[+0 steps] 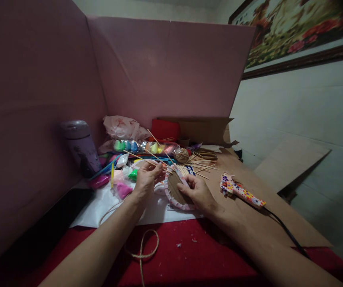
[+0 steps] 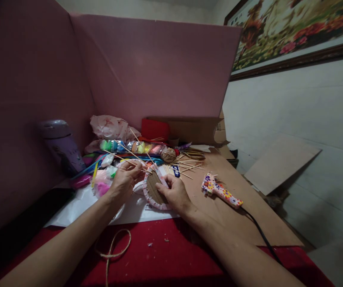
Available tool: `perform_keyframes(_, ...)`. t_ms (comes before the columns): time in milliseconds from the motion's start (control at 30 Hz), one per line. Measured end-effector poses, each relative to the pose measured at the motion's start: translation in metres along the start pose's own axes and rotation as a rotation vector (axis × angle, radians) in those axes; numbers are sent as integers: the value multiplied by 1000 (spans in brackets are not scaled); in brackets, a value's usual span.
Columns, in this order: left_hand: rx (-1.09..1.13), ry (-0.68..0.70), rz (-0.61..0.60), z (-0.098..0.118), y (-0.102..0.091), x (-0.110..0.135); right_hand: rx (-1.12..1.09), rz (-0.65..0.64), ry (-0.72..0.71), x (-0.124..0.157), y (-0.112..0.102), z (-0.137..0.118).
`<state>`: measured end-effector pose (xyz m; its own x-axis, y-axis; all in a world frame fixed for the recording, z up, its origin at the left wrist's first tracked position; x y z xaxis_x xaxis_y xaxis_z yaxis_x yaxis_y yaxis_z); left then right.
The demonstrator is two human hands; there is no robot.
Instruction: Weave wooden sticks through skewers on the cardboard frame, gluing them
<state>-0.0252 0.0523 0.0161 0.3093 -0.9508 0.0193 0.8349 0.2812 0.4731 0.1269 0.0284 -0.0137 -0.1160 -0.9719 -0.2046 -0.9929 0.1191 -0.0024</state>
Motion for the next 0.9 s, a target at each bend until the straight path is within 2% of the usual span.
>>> perform_keyframes(900, -5, 7, -4, -1, 0, -1, 15, 1, -14, -1, -1, 1)
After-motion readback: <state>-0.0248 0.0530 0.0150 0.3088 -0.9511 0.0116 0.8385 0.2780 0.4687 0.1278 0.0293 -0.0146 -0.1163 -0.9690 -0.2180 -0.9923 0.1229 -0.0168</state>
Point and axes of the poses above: each hand's wrist, its own x-axis away from the middle knuckle, its own y-axis out of the palm, z = x × y, the point moved 3 cm from there along -x, towards the middle knuckle, and after that the axes turned 15 degrees about z, right-handed, at the moved point
